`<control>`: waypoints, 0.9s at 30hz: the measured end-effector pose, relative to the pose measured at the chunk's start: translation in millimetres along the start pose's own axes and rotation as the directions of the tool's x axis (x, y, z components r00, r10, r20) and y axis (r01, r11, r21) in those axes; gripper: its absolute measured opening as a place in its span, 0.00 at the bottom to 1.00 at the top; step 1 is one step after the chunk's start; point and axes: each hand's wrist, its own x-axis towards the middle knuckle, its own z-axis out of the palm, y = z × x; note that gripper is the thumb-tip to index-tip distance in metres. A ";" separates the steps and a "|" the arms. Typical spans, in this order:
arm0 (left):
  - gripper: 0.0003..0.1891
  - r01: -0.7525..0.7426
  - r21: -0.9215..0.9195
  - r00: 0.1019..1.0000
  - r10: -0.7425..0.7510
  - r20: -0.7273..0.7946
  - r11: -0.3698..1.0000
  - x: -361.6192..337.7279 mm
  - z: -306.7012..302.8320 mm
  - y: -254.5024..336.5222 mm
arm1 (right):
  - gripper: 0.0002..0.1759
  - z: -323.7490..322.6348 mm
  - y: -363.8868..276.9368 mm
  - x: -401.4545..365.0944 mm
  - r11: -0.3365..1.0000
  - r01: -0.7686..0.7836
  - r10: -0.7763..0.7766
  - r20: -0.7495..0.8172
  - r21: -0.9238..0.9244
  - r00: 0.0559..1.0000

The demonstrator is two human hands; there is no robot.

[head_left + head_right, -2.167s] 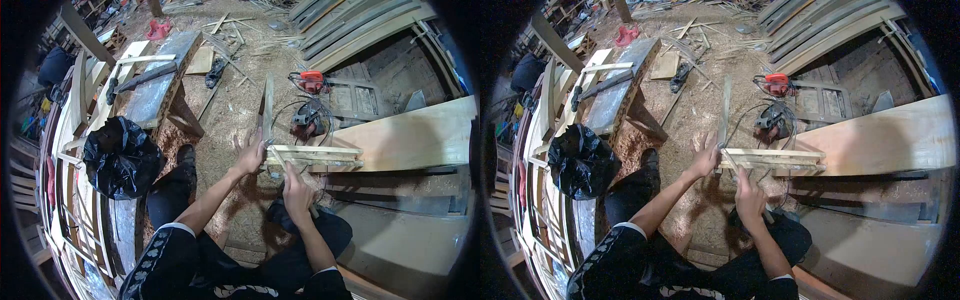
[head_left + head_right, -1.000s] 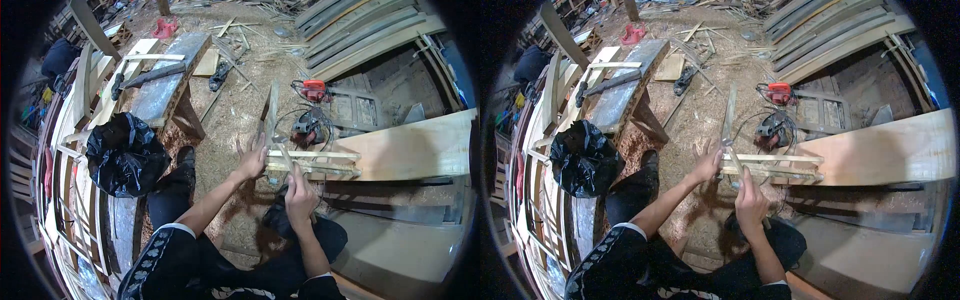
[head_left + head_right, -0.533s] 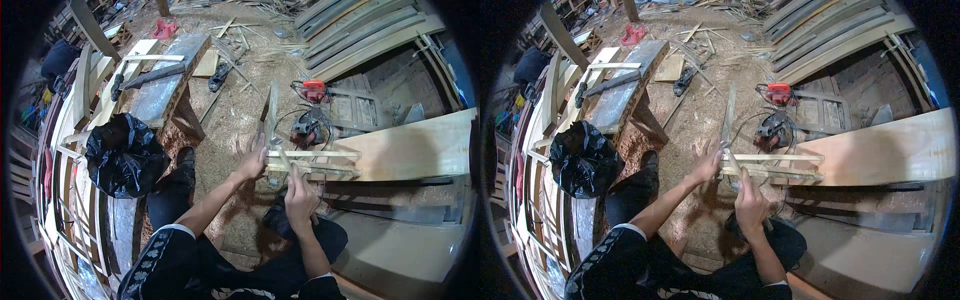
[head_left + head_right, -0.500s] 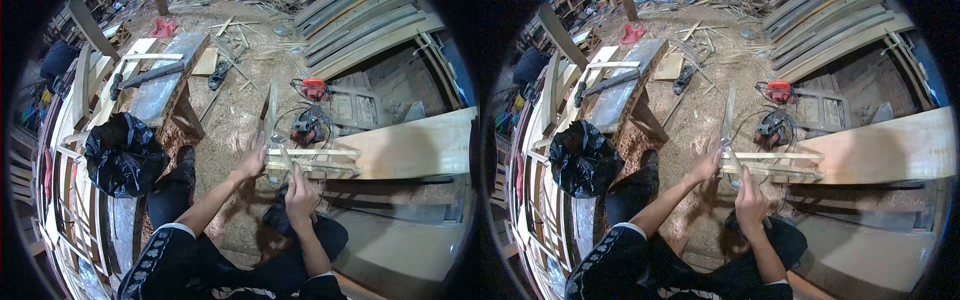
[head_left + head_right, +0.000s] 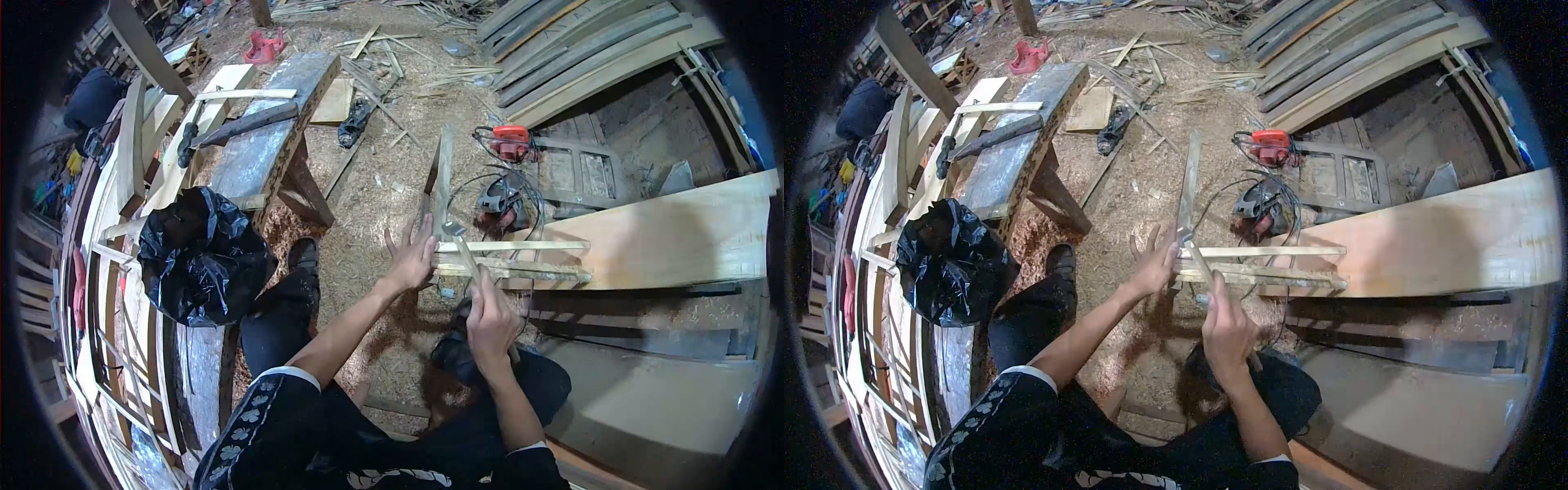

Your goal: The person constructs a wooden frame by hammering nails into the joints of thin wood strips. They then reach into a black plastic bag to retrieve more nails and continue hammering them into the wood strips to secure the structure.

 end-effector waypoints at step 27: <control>0.34 0.036 -0.077 0.999 -0.035 0.003 0.996 0.0 -1.4 -8.9 | 0.19 59.2 59.6 49.1 0.973 -0.172 0.174 -0.001 0.154 0.985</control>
